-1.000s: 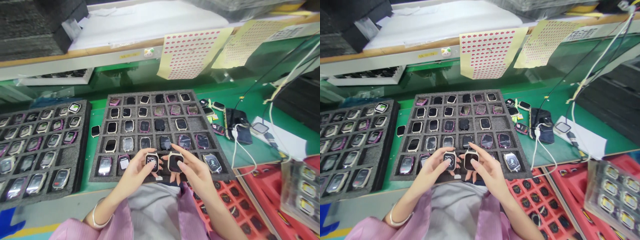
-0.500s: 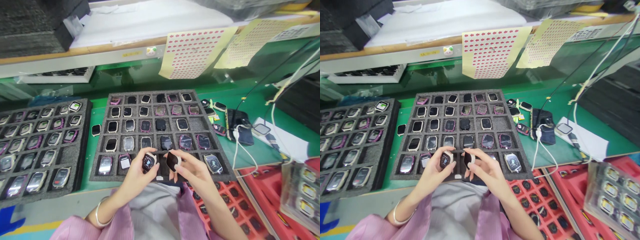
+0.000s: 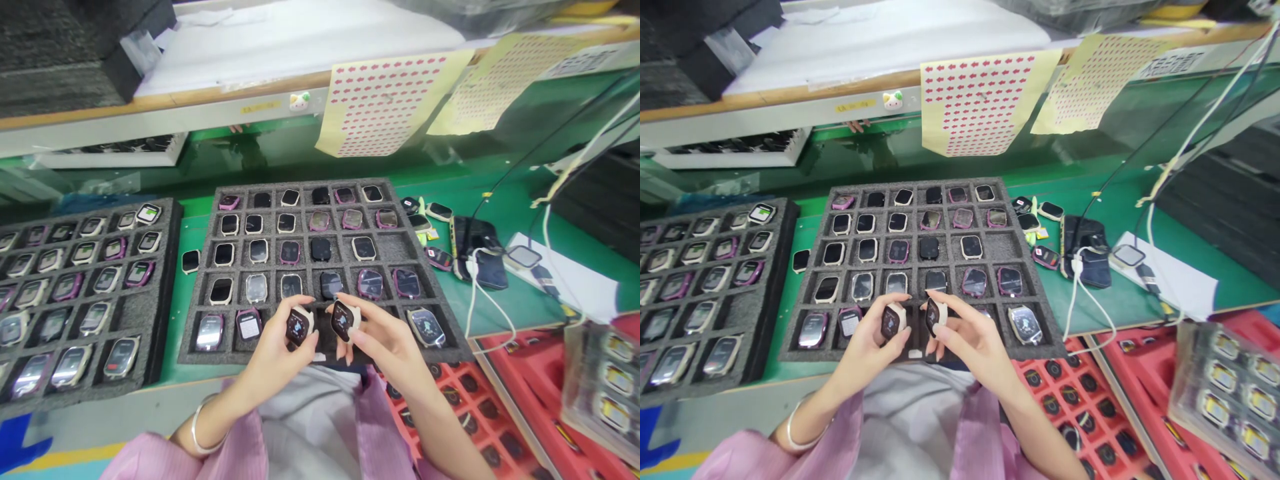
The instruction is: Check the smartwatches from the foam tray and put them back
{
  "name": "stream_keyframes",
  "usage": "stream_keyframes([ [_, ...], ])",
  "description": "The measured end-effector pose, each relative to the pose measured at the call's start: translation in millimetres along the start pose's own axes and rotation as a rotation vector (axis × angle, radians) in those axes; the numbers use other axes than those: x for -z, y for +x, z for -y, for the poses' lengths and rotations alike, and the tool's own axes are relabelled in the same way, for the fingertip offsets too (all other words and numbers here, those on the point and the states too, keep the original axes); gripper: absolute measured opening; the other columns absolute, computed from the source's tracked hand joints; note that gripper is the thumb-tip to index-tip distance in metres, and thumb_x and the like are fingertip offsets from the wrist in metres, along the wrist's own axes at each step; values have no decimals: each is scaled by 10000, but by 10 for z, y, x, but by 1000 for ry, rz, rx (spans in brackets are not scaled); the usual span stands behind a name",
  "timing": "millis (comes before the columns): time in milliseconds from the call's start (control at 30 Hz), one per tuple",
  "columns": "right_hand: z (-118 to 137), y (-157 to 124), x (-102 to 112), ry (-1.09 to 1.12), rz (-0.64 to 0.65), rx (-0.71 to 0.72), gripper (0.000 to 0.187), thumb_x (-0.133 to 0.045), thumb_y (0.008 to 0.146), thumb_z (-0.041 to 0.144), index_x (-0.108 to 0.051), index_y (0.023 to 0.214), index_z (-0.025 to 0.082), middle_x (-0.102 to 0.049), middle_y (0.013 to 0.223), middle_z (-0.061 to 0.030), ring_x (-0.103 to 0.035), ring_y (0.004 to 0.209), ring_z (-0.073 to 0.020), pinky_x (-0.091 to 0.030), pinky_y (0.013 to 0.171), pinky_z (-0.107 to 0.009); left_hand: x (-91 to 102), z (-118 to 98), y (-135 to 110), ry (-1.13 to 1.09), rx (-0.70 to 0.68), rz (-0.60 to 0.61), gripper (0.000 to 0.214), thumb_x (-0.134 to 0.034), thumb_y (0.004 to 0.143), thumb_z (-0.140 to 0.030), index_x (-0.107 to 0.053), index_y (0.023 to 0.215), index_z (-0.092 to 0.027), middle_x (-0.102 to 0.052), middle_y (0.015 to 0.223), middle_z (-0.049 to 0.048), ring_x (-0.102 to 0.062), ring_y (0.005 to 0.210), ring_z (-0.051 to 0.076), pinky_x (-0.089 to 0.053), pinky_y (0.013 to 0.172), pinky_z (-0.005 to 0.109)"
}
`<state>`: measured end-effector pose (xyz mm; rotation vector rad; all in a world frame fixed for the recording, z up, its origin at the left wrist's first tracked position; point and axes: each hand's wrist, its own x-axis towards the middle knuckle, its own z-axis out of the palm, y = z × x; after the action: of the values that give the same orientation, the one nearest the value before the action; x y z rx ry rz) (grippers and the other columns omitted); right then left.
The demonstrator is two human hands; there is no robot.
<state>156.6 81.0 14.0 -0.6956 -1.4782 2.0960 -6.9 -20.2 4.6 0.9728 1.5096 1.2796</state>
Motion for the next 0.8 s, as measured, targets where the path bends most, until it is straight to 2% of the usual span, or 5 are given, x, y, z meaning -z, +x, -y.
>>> stream_keyframes([
  [200, -6, 22, -4, 14, -5, -8, 402, -622, 894, 272, -557, 1285, 208, -665, 697, -32, -612, 605, -154, -531, 553, -267, -4, 1, 3, 10, -2, -4, 405, -559, 849, -182, -451, 1235, -240, -571, 1000, 25, -549, 964, 195, -430, 865, 307],
  [367, -47, 57, 34, 29, 28, 24, 387, -635, 879, 275, -577, 1260, 242, -673, 1015, -93, -637, 632, -153, -543, 510, -264, -6, 12, 3, 21, -19, -11, 415, -556, 850, -190, -449, 1247, -246, -587, 1024, 25, -559, 947, 192, -432, 857, 308],
  [400, -53, 57, 36, 22, 23, 19, 387, -640, 876, 276, -582, 1256, 240, -673, 1026, -97, -636, 626, -151, -546, 511, -264, -4, 14, 1, 27, -26, -10, 412, -557, 846, -187, -458, 1241, -244, -590, 1045, 30, -559, 967, 197, -431, 864, 311],
  [567, -64, 39, 24, -11, 34, -14, 391, -649, 871, 272, -596, 1252, 206, -690, 736, -49, -625, 580, -148, -566, 560, -273, 11, 27, -15, 55, -78, -23, 388, -560, 821, -143, -491, 1191, -240, -602, 1092, 37, -568, 1002, 206, -442, 850, 302],
  [800, -39, 37, 6, 3, 48, 10, 379, -656, 865, 239, -612, 1242, 242, -692, 849, -58, -630, 594, -132, -568, 558, -251, 8, 32, -8, 60, -66, 7, 375, -554, 820, -139, -488, 1176, -236, -598, 1032, 31, -571, 949, 198, -447, 814, 299],
])
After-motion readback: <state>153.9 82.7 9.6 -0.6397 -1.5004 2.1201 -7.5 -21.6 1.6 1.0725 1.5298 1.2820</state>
